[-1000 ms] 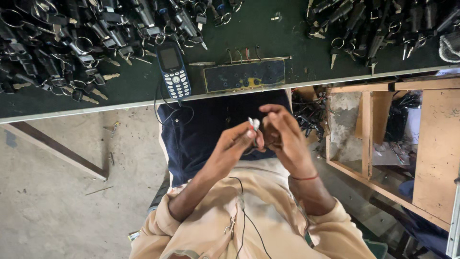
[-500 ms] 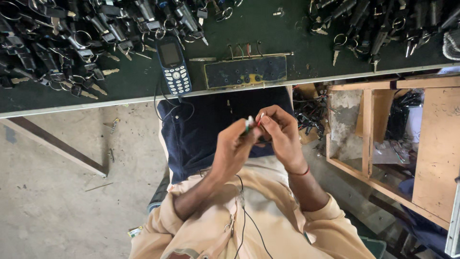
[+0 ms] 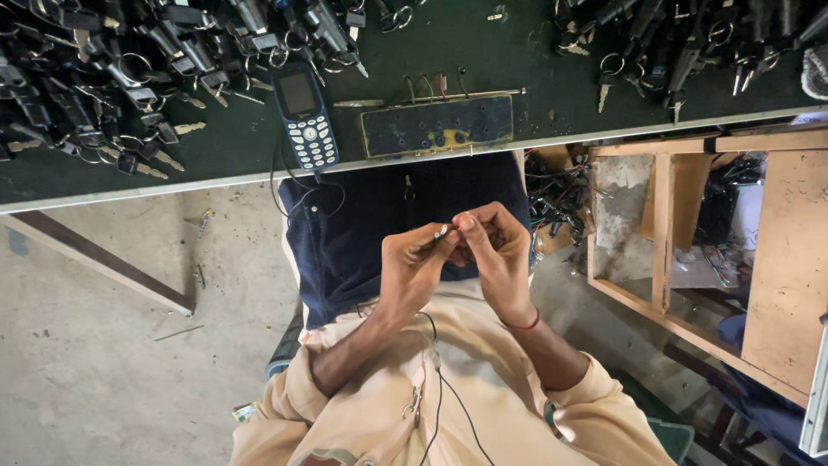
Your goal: The person sits at a workbench and assembles an electrical connector. They strip and twist the colored wire ends by hand, insert the wires into a white connector housing, and handle a black plug body, fitting the parts together over the workbench.
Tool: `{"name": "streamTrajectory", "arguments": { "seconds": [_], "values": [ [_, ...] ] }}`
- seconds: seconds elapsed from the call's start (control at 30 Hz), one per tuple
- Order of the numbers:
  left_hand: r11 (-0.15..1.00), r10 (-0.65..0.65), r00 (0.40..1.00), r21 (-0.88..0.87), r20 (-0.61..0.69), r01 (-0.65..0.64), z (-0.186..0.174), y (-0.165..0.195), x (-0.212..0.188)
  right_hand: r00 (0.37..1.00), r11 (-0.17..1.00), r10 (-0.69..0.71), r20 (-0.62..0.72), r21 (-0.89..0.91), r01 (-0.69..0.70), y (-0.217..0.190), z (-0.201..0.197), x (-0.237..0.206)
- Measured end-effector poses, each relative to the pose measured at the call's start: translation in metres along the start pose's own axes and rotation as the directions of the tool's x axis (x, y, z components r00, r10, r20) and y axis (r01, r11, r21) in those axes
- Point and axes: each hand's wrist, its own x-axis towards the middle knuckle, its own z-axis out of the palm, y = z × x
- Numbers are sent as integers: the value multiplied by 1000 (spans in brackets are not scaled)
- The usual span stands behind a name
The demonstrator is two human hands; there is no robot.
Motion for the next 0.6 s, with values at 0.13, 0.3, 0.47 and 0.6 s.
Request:
{"name": "streamTrajectory", "arguments": {
  "seconds": [0.13,0.3,0.47,0.6],
  "values": [
    [998,-19,1000,53,-13,20,3,-3,2,999,998,-14,30,-56,16,-1,-4,3],
    [987,-128,990,-104,-58,122,7,-4,15,976,961,201,78,177,-212,-12,-24,13],
    [982,-182,969,-76,-165,172,0,-12,38,947,947,171,271,221,-234,-9,-66,20],
    [983,-182,966,-33,-185,178,7,-30,57,956,908,219,193,317,-272,13,-86,36]
  ]
}}
